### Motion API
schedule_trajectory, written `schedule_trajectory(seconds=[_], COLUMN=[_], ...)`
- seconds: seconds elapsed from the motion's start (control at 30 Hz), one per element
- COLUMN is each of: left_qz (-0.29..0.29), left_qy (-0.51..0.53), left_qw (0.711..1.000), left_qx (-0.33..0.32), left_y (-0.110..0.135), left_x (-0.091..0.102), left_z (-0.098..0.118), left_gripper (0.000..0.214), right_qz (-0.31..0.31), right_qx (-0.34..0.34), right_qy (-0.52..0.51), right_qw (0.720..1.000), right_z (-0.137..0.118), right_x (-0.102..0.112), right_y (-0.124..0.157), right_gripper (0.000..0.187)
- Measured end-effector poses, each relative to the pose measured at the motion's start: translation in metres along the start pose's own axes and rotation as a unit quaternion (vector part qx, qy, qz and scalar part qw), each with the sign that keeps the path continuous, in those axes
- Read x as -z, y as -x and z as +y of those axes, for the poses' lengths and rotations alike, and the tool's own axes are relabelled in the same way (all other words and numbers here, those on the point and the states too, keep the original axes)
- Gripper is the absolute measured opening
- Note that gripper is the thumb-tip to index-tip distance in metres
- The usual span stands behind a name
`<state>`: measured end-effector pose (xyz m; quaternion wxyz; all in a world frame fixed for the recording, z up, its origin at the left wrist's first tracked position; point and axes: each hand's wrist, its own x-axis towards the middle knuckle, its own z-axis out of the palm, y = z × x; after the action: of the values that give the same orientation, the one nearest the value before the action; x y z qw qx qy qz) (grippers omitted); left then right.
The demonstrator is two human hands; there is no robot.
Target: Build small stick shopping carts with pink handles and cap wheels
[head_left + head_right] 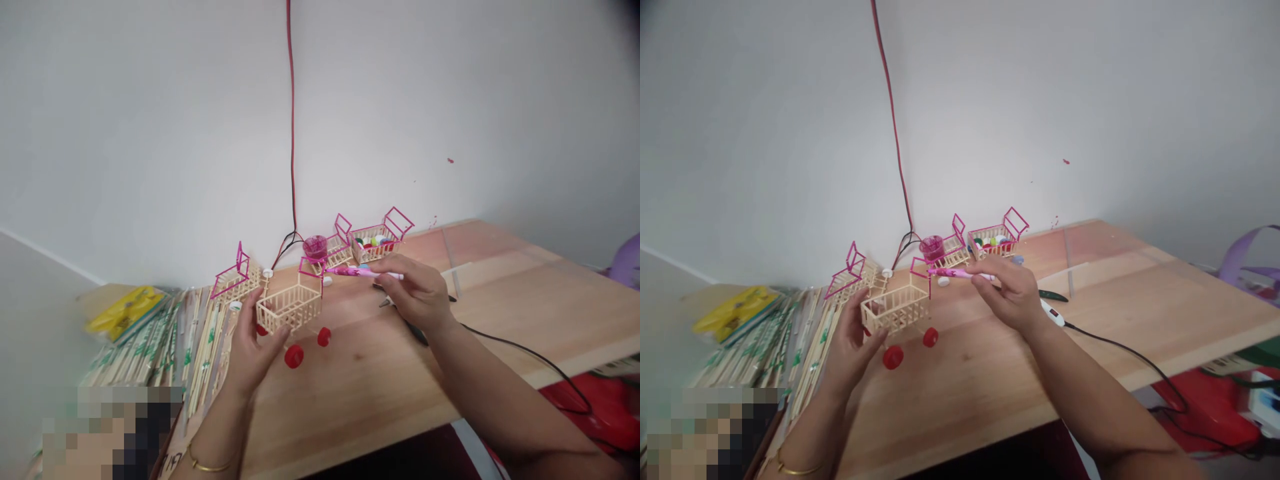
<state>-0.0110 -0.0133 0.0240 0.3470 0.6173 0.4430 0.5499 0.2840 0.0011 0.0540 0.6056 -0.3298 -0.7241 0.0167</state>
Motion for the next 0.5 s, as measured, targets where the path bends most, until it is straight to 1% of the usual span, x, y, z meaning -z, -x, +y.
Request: schedule_trajectory(seconds=[0.03, 0.1, 0.17, 0.27, 0.4, 0.5], left_qz=[0.007, 0.013, 0.014, 0.026, 0.033, 0.036], left_qy=[-0.071, -0.189, -0.257, -0.306, -0.324, -0.33], left_qw=[0.997, 0.977, 0.956, 0.934, 0.929, 0.924], left_qx=[-0.034, -0.094, -0.142, -0.184, -0.179, -0.188], left_y=[0.001, 0.003, 0.004, 0.006, 0.006, 0.007], left_x=[0.0, 0.0, -0.001, -0.004, -0.007, -0.007], left_z=[0.001, 0.005, 0.008, 0.011, 0.011, 0.013], left_gripper=[0.074, 0.074, 0.073, 0.073, 0.073, 0.073], right_qz=[-0.008, -0.029, -0.054, -0.082, -0.105, -0.123], right_qx=[0.011, 0.034, 0.056, 0.08, 0.096, 0.098], right_qy=[0.003, 0.011, 0.024, 0.05, 0.069, 0.072], right_qw=[1.0, 0.999, 0.997, 0.992, 0.987, 0.985], right_z=[-0.002, -0.005, -0.007, -0.006, -0.001, 0.001], right_x=[-0.001, -0.004, -0.007, -0.013, -0.02, -0.024], right_y=[-0.001, -0.002, -0.003, -0.002, 0.002, 0.002], right_gripper=[0.021, 0.023, 0.023, 0.023, 0.022, 0.022])
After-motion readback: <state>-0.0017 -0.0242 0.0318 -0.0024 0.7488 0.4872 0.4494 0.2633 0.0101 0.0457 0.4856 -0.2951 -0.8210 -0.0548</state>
